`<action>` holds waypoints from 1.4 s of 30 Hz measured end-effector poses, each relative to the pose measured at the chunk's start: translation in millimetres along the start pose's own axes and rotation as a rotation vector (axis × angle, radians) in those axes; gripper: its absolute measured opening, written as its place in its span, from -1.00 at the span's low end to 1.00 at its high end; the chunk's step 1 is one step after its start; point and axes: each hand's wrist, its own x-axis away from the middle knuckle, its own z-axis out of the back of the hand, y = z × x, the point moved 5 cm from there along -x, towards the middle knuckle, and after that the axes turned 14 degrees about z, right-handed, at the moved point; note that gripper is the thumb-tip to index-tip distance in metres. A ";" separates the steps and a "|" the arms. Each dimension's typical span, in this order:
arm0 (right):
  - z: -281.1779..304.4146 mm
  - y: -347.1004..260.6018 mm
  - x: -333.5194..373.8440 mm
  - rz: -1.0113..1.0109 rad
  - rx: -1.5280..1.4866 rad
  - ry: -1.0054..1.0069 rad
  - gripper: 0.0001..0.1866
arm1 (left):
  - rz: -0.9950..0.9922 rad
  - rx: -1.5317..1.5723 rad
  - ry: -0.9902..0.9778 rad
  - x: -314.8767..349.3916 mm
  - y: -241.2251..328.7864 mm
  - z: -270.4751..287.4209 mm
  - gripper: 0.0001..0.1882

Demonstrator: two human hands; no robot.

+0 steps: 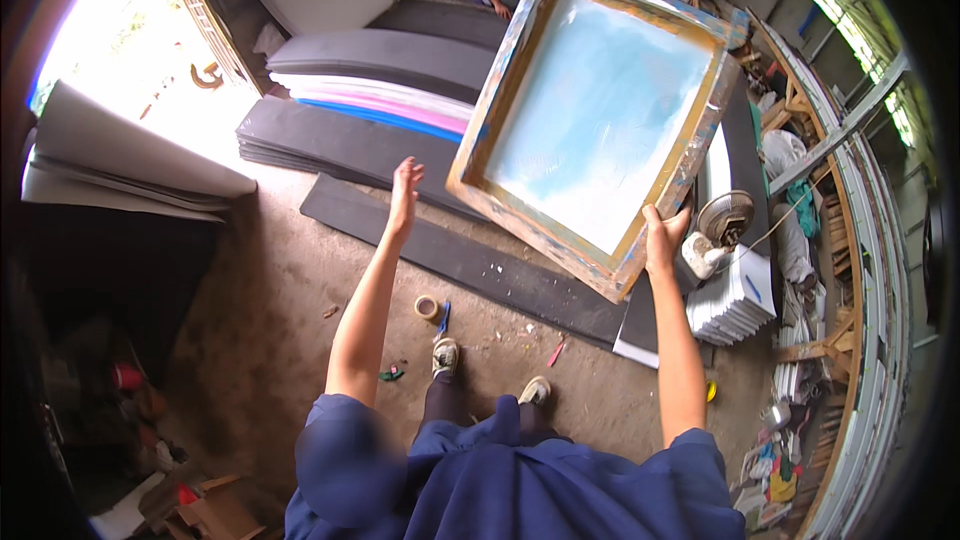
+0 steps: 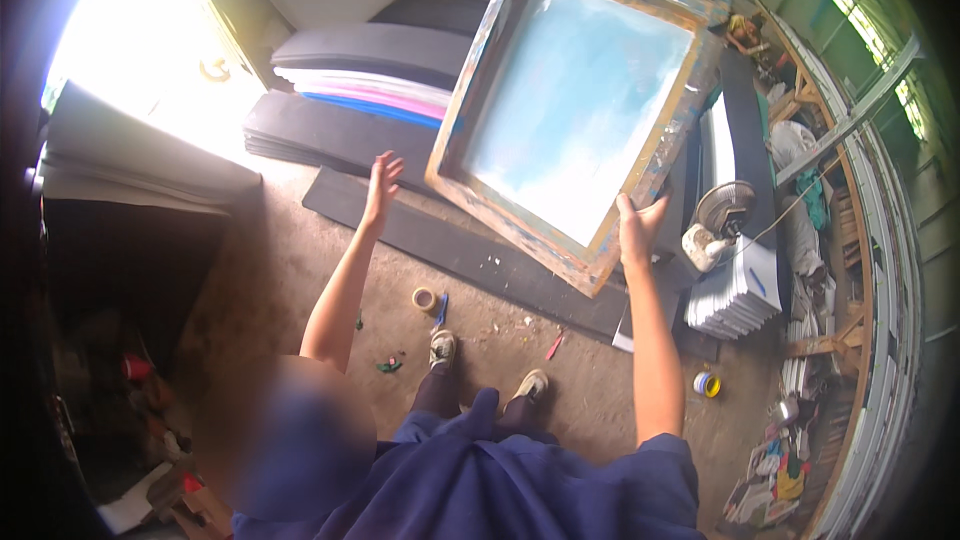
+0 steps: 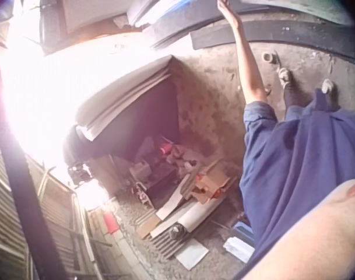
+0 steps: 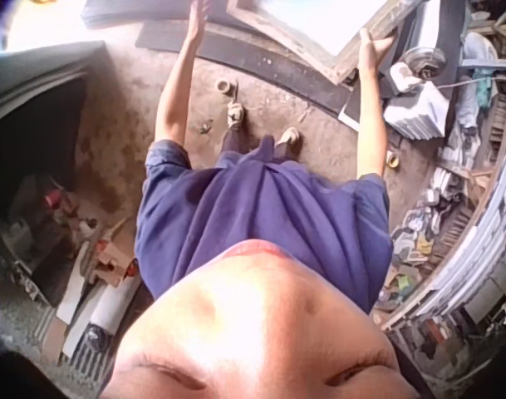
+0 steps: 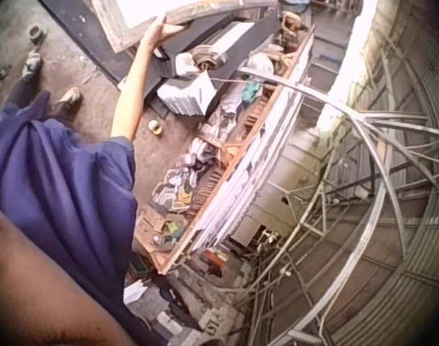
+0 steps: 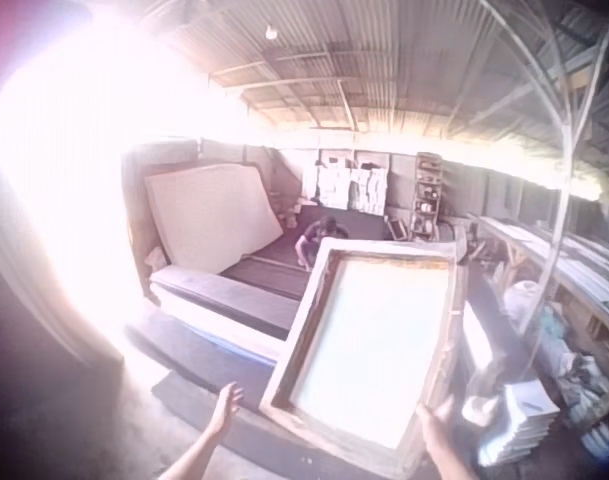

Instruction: The person sits on the floor and prepares a screen printing frame by applying masking tape to its edges. They repeatedly lift, rotate, and reposition the frame while applying tape to multiple sides.

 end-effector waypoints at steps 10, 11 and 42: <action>-22.6 114.9 104.0 -0.393 0.330 -0.265 -0.20 | 0.367 -0.236 -0.188 -1.3 -221.0 -4.3 -0.43; -28.9 120.9 110.1 -0.490 0.304 -0.292 -0.19 | 0.444 -0.182 -0.183 2.1 -245.0 1.1 -0.47; 86.2 675.5 468.2 -0.340 0.905 -0.342 -0.31 | 0.030 -0.864 0.137 -133.4 -720.5 -43.3 -0.44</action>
